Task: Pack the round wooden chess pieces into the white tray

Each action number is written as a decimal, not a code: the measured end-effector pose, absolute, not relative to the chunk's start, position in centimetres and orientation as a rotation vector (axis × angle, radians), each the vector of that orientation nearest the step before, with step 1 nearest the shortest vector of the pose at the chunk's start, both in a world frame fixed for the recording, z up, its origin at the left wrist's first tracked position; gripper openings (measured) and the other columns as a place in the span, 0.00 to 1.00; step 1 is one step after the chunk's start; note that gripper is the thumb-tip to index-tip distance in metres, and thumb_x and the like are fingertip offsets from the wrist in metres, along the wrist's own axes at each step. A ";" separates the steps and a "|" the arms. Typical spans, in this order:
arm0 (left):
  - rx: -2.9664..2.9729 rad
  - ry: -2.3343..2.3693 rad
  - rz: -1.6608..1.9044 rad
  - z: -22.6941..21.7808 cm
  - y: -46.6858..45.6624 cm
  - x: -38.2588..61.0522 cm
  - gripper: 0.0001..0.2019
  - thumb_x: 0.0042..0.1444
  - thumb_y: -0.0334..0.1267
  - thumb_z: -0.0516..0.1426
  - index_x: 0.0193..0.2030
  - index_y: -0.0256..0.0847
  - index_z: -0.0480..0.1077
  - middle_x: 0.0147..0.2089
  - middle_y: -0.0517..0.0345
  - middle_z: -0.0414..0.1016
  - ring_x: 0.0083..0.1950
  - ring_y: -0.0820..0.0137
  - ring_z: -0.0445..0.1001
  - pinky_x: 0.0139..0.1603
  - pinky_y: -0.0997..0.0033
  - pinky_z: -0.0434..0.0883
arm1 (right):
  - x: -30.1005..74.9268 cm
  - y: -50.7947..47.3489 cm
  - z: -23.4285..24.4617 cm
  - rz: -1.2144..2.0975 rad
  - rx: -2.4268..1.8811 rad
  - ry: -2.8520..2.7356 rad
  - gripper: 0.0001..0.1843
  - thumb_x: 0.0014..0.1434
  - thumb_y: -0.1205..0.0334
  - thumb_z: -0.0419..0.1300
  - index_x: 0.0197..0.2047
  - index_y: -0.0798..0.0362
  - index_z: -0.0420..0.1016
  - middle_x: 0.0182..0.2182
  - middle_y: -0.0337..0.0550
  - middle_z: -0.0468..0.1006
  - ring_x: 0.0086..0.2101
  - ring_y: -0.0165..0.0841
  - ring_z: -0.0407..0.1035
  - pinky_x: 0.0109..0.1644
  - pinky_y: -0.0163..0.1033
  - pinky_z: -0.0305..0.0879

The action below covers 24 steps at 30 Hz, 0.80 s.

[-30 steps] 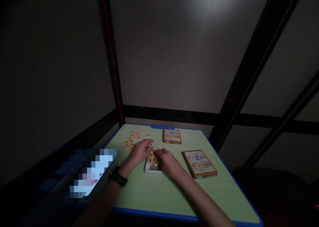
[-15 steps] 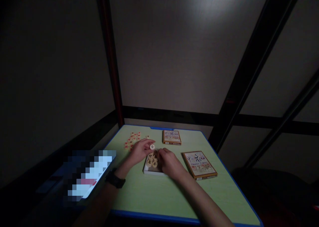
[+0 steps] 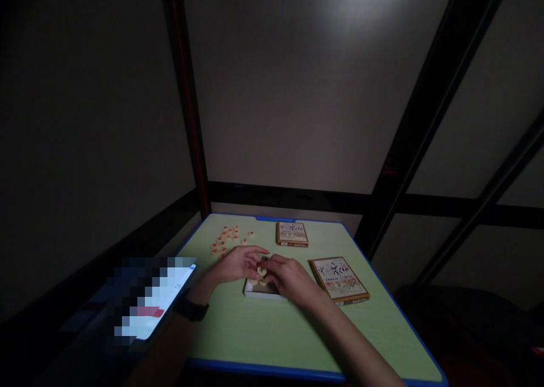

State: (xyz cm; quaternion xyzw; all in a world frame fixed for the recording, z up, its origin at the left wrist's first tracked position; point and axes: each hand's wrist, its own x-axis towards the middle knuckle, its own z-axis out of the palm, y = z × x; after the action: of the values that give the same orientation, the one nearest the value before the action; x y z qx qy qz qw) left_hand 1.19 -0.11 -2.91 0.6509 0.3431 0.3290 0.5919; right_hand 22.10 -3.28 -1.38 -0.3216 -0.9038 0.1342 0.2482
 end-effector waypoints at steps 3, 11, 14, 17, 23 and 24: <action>1.526 0.805 0.708 -2.8 -0.3 1.1 0.29 0.34 0.33 0.71 0.48 0.37 0.75 0.36 0.54 0.80 0.39 0.66 0.78 0.43 0.65 0.73 | 22.1 -3.9 -1.3 0.273 -0.866 -2.538 0.20 0.64 0.70 0.57 0.57 0.50 0.76 0.41 0.47 0.82 0.39 0.34 0.76 0.44 0.34 0.67; 1.572 0.806 0.615 -2.4 -0.4 0.9 0.29 0.34 0.37 0.72 0.47 0.35 0.76 0.39 0.51 0.80 0.41 0.67 0.77 0.44 0.67 0.72 | 22.9 -4.7 -2.6 -0.275 -0.798 -2.628 0.20 0.66 0.70 0.56 0.60 0.54 0.73 0.38 0.49 0.82 0.35 0.35 0.76 0.40 0.37 0.68; 1.653 0.835 0.682 -2.0 -0.2 0.3 0.32 0.36 0.37 0.71 0.52 0.36 0.74 0.46 0.49 0.79 0.42 0.68 0.74 0.44 0.69 0.72 | 23.0 -4.6 -2.7 -0.270 -0.895 -2.608 0.20 0.64 0.71 0.57 0.59 0.56 0.72 0.43 0.52 0.82 0.38 0.37 0.76 0.41 0.37 0.68; 1.897 0.990 0.781 -2.0 0.0 -0.2 0.31 0.39 0.34 0.69 0.54 0.40 0.74 0.52 0.52 0.75 0.45 0.67 0.72 0.46 0.68 0.71 | 22.7 -4.3 -2.6 -0.185 -1.028 -2.681 0.18 0.63 0.72 0.58 0.56 0.55 0.75 0.42 0.49 0.82 0.36 0.36 0.77 0.40 0.36 0.68; 2.196 1.093 0.731 -2.7 -0.4 0.2 0.34 0.32 0.30 0.70 0.53 0.44 0.75 0.54 0.54 0.70 0.55 0.61 0.70 0.59 0.64 0.68 | 21.9 -3.8 -2.9 -0.106 -1.088 -2.769 0.17 0.61 0.73 0.56 0.50 0.52 0.79 0.40 0.48 0.83 0.37 0.36 0.77 0.41 0.36 0.67; 2.193 1.109 0.712 -2.8 -0.5 0.3 0.35 0.32 0.31 0.70 0.54 0.45 0.75 0.54 0.54 0.69 0.55 0.61 0.70 0.59 0.65 0.69 | 21.9 -3.8 -2.9 -0.099 -1.081 -2.768 0.17 0.61 0.72 0.56 0.50 0.51 0.79 0.40 0.48 0.83 0.37 0.36 0.77 0.42 0.36 0.67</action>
State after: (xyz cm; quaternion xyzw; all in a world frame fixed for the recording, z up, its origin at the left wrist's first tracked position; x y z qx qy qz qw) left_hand 0.27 -0.52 -2.77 0.8209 0.4153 0.2666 0.2874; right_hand 21.86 -3.78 -2.93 -0.3621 -0.9277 -0.0332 0.0840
